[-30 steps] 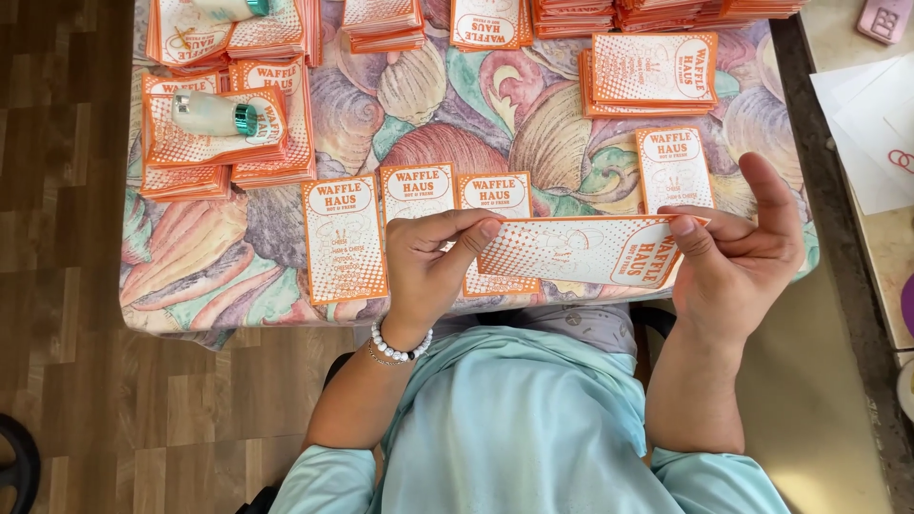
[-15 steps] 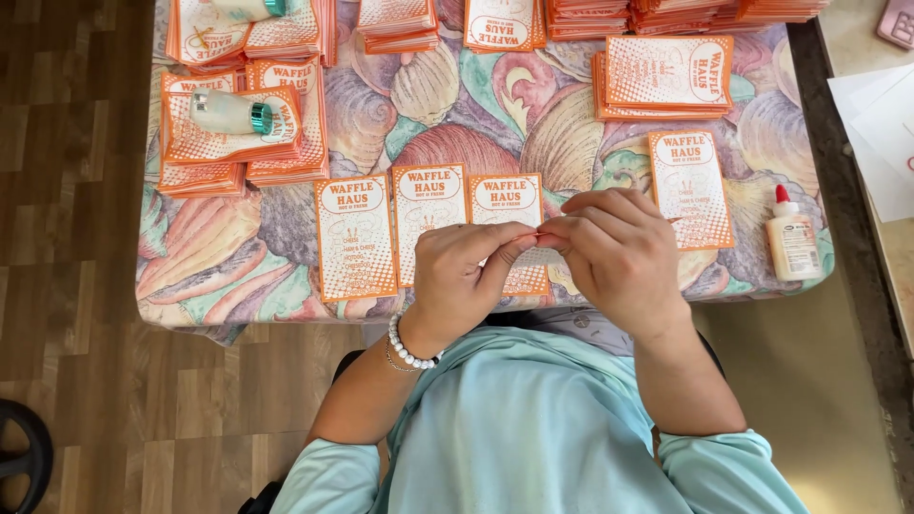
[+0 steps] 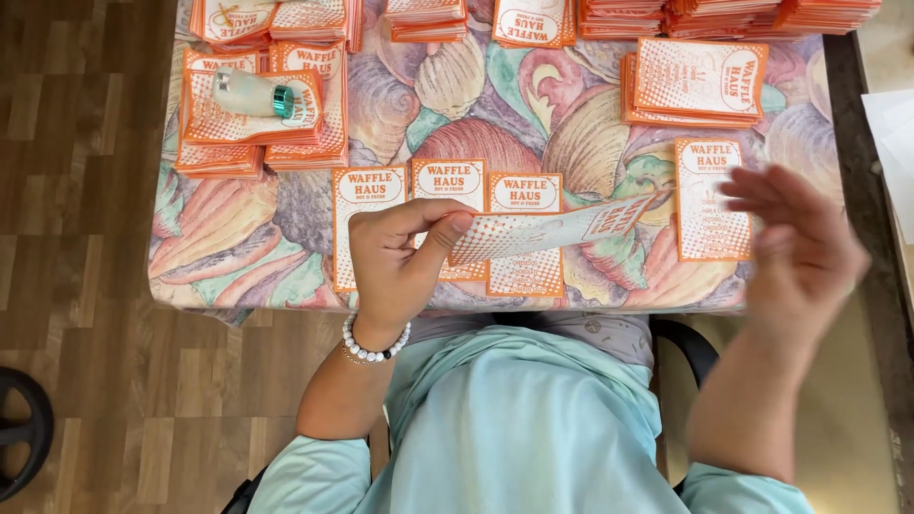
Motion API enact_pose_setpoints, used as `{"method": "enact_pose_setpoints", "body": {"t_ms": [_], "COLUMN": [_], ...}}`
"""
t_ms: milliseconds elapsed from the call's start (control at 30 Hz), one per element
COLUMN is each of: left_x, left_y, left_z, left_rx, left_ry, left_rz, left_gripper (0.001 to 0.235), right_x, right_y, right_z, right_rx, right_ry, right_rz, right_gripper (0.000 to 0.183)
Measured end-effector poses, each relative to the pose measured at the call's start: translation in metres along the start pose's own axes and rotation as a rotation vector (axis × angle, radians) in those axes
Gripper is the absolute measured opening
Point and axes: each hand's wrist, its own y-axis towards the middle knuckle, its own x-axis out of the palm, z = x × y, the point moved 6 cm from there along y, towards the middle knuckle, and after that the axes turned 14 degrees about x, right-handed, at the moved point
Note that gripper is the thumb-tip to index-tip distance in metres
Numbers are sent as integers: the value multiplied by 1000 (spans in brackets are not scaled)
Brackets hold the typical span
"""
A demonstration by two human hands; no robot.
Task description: Applying glue to the edges of paper bags and folding them to complete the assembly.
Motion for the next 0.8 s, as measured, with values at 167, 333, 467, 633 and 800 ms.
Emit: {"method": "enact_pose_setpoints", "body": {"t_ms": [167, 333, 467, 633, 800], "left_x": [4, -1, 0, 1, 1], "left_y": [-1, -5, -7, -9, -11], "left_z": [0, -1, -2, -4, -4], "left_rx": [-17, 32, 14, 0, -42], "left_ry": [-27, 34, 63, 50, -4], "left_rz": [-25, -2, -8, -15, 11], "left_gripper": [14, 10, 12, 11, 10], "right_x": [63, 62, 57, 46, 41], "right_y": [12, 8, 5, 2, 1], "right_z": [-9, 11, 3, 0, 1], "right_rx": [4, 188, 177, 189, 162], "right_ry": [271, 276, 261, 255, 284], "right_rz": [-185, 98, 118, 154, 133], "right_gripper": [93, 80, 81, 81, 73]}}
